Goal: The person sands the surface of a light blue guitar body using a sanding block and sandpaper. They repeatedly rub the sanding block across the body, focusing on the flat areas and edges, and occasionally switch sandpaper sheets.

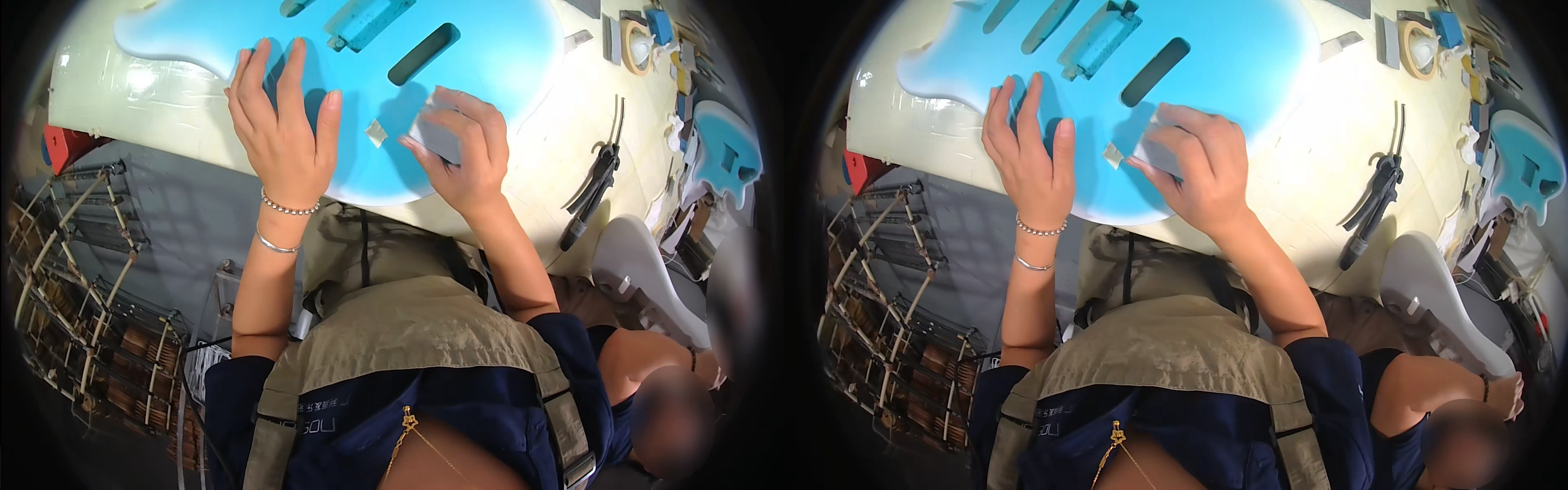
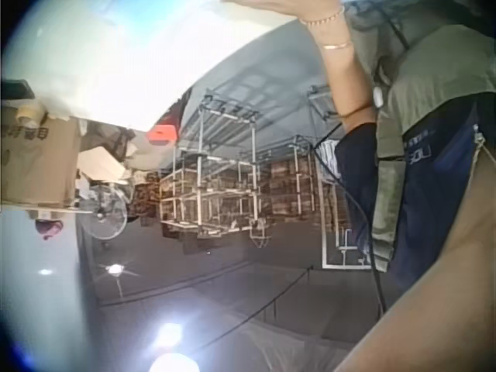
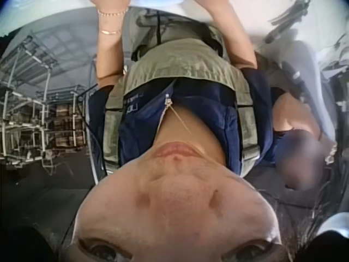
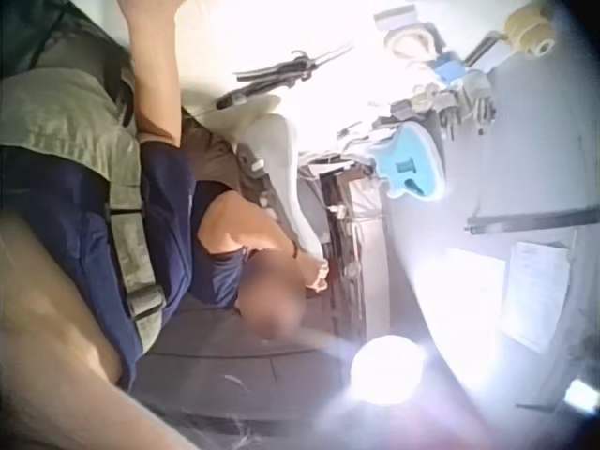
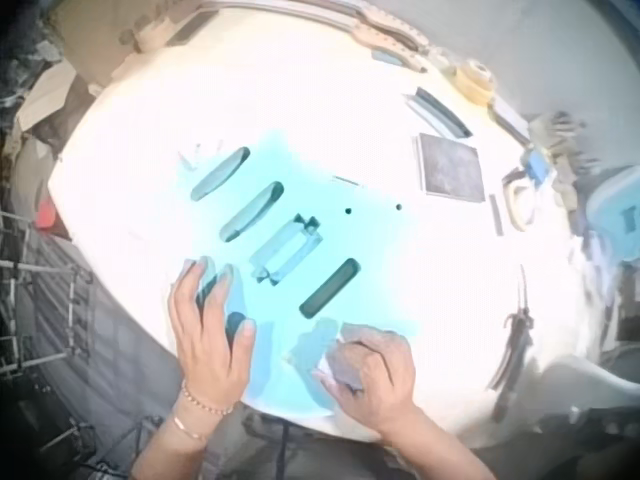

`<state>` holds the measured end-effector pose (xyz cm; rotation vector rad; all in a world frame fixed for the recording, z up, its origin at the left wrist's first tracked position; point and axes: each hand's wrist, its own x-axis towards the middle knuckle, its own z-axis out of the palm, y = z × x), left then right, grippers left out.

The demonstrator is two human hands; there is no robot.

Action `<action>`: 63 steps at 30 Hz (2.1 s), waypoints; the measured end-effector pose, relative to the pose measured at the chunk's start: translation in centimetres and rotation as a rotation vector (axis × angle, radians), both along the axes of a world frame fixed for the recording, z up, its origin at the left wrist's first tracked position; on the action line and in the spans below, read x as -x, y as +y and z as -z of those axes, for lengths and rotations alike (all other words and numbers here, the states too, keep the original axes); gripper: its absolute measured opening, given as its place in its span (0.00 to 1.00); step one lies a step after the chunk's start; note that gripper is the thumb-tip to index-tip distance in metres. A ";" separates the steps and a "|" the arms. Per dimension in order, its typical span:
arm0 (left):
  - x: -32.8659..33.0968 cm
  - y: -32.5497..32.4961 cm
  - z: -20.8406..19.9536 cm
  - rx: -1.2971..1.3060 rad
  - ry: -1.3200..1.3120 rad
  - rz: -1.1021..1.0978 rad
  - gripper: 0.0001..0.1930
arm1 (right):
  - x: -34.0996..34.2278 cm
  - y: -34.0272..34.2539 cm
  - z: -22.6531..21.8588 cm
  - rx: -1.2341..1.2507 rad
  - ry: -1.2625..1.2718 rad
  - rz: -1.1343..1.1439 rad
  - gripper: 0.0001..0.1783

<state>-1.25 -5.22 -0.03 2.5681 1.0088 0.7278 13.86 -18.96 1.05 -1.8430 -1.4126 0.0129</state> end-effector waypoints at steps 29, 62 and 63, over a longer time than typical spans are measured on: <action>-0.2 0.1 -0.9 0.016 0.008 -0.031 0.28 | 0.9 -0.2 -0.8 0.295 -0.353 0.069 0.21; -0.3 0.0 -0.8 0.047 0.006 -0.043 0.28 | 0.2 0.9 -0.7 0.318 -0.358 0.083 0.18; -0.4 -0.1 -0.9 0.051 0.002 -0.041 0.28 | 0.0 -0.1 -0.7 0.326 -0.367 0.084 0.18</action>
